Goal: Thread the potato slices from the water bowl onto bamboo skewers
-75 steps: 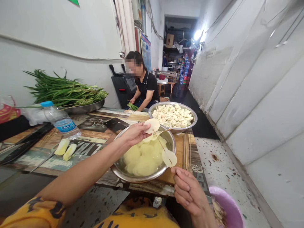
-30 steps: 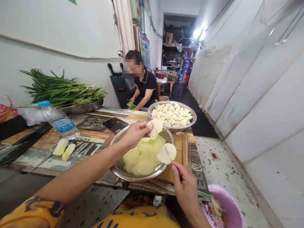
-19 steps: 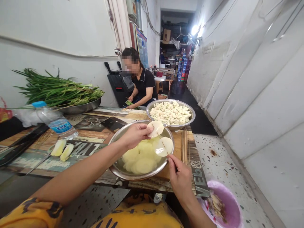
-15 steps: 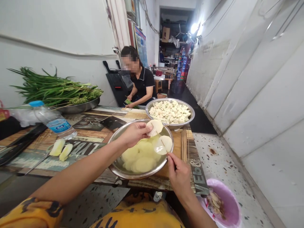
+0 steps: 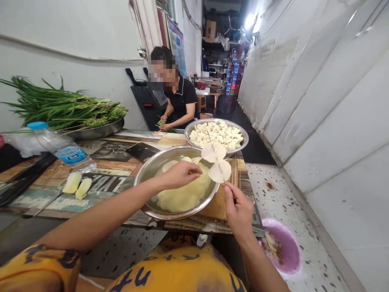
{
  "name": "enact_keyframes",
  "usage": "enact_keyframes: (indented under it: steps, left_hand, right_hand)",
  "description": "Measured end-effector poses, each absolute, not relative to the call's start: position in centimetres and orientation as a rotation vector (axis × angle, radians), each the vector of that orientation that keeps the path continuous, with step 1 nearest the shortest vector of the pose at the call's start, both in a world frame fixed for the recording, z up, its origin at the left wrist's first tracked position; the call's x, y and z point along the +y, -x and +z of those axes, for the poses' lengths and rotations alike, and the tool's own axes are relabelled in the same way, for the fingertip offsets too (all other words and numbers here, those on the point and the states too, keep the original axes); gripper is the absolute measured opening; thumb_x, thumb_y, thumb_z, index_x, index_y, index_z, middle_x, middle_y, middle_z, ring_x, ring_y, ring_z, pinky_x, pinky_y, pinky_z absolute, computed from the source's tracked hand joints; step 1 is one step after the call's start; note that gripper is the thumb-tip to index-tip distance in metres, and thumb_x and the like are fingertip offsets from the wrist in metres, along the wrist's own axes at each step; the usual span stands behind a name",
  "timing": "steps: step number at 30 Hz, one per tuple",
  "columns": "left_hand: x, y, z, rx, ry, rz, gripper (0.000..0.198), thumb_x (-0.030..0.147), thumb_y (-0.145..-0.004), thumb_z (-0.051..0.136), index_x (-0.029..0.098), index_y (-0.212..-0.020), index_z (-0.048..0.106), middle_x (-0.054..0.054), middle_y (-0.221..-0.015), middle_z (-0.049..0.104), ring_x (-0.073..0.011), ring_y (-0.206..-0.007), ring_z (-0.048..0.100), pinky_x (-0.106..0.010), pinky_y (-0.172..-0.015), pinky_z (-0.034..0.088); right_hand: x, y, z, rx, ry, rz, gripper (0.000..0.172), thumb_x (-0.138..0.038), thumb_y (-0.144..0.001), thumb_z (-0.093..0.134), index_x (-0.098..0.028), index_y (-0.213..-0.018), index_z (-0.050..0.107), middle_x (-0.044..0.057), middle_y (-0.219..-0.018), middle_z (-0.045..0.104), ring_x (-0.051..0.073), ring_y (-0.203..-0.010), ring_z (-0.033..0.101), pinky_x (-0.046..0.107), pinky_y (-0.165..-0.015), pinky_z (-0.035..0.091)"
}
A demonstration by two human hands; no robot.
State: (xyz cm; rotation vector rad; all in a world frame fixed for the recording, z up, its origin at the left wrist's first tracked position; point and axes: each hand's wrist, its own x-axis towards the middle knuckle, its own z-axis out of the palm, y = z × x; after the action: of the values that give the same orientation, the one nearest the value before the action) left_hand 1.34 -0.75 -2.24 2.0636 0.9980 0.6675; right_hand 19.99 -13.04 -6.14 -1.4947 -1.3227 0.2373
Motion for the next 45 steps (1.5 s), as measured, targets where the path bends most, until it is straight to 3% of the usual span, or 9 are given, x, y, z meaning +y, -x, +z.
enact_keyframes:
  steps: [5,9,15,21,26,29,32,36,45]
  left_hand:
    - [-1.6,-2.0,-3.2,0.947,-2.528,0.254,0.030,0.026,-0.061,0.073,0.021,-0.090,0.071,-0.010,-0.096,0.064,-0.0269,-0.095,0.054,-0.032,-0.082,0.038]
    - [-1.4,-2.3,-4.2,0.892,-2.664,0.110,0.020,0.019,-0.062,0.069,0.018,-0.082,0.070,-0.011,-0.090,0.062,-0.0263,-0.091,0.053,-0.031,-0.076,0.038]
    - [-0.7,-2.1,-3.4,0.920,-2.350,0.333,0.005,0.015,-0.065,0.064,0.018,-0.061,0.061,-0.004,-0.069,0.061,-0.0158,-0.065,0.054,-0.025,-0.059,0.037]
    - [0.7,-1.2,-1.7,1.033,-1.502,0.825,0.017,0.030,-0.069,0.069,0.017,-0.072,0.058,-0.003,-0.059,0.062,-0.0135,-0.052,0.058,-0.023,-0.051,0.043]
    - [0.9,-0.3,-1.9,0.971,-1.742,0.420,0.021,0.036,-0.072,0.065,0.016,-0.065,0.066,-0.006,-0.062,0.063,-0.0148,-0.052,0.057,-0.024,-0.049,0.043]
    - [0.9,-0.4,-2.6,1.062,-2.052,0.389,0.021,0.033,-0.074,0.061,0.018,-0.061,0.068,-0.006,-0.062,0.064,-0.0173,-0.056,0.058,-0.026,-0.055,0.042]
    - [0.7,-1.2,-3.5,1.086,-2.341,0.568,0.002,0.022,-0.066,0.069,0.020,-0.066,0.069,-0.007,-0.070,0.065,-0.0216,-0.072,0.059,-0.028,-0.069,0.041]
    - [-0.1,-2.6,-5.0,1.006,-2.456,0.460,0.021,0.019,-0.058,0.074,0.020,-0.078,0.068,-0.009,-0.076,0.062,-0.0262,-0.082,0.058,-0.031,-0.076,0.041]
    - [-0.6,-4.0,-5.9,1.315,-2.495,0.213,0.031,0.029,-0.077,0.061,0.010,-0.101,0.061,-0.017,-0.096,0.060,-0.0304,-0.094,0.055,-0.038,-0.078,0.042]
  right_hand:
    - [-13.4,-20.0,-6.1,-1.328,1.489,0.262,0.028,-0.035,-0.087,0.052,-0.015,-0.093,0.071,0.006,-0.081,0.073,0.019,-0.069,0.066,0.027,-0.064,0.052]
    - [-13.4,-19.9,-6.2,-1.321,1.504,0.306,0.029,-0.036,-0.087,0.052,-0.015,-0.092,0.071,0.005,-0.071,0.070,0.019,-0.064,0.064,0.027,-0.061,0.051]
    - [-13.7,-20.1,-6.2,-1.314,1.503,0.345,0.030,-0.037,-0.086,0.052,-0.015,-0.094,0.071,0.002,-0.058,0.062,0.016,-0.056,0.059,0.024,-0.051,0.047]
    - [-14.4,-20.7,-6.6,-1.321,1.529,0.378,0.029,-0.038,-0.086,0.053,-0.016,-0.093,0.070,0.000,-0.055,0.058,0.012,-0.047,0.050,0.022,-0.045,0.042]
    - [-14.6,-21.2,-7.0,-1.268,1.524,0.449,0.028,-0.038,-0.086,0.055,-0.016,-0.094,0.070,0.000,-0.058,0.057,0.012,-0.048,0.048,0.022,-0.046,0.040]
    - [-14.6,-21.2,-7.0,-1.246,1.517,0.481,0.028,-0.038,-0.086,0.055,-0.015,-0.095,0.069,-0.001,-0.056,0.053,0.011,-0.047,0.045,0.022,-0.044,0.037]
    - [-14.6,-21.2,-7.0,-1.252,1.508,0.498,0.029,-0.038,-0.085,0.055,-0.015,-0.096,0.069,-0.003,-0.051,0.048,0.011,-0.046,0.043,0.022,-0.043,0.035]
    - [-14.6,-21.0,-7.1,-1.264,1.501,0.512,0.029,-0.037,-0.086,0.055,-0.015,-0.097,0.069,-0.002,-0.053,0.049,0.011,-0.046,0.043,0.022,-0.044,0.035]
    - [-14.4,-20.5,-7.5,-1.215,1.465,0.563,0.029,-0.040,-0.084,0.057,-0.015,-0.095,0.069,-0.004,-0.052,0.045,0.010,-0.045,0.038,0.021,-0.042,0.033]
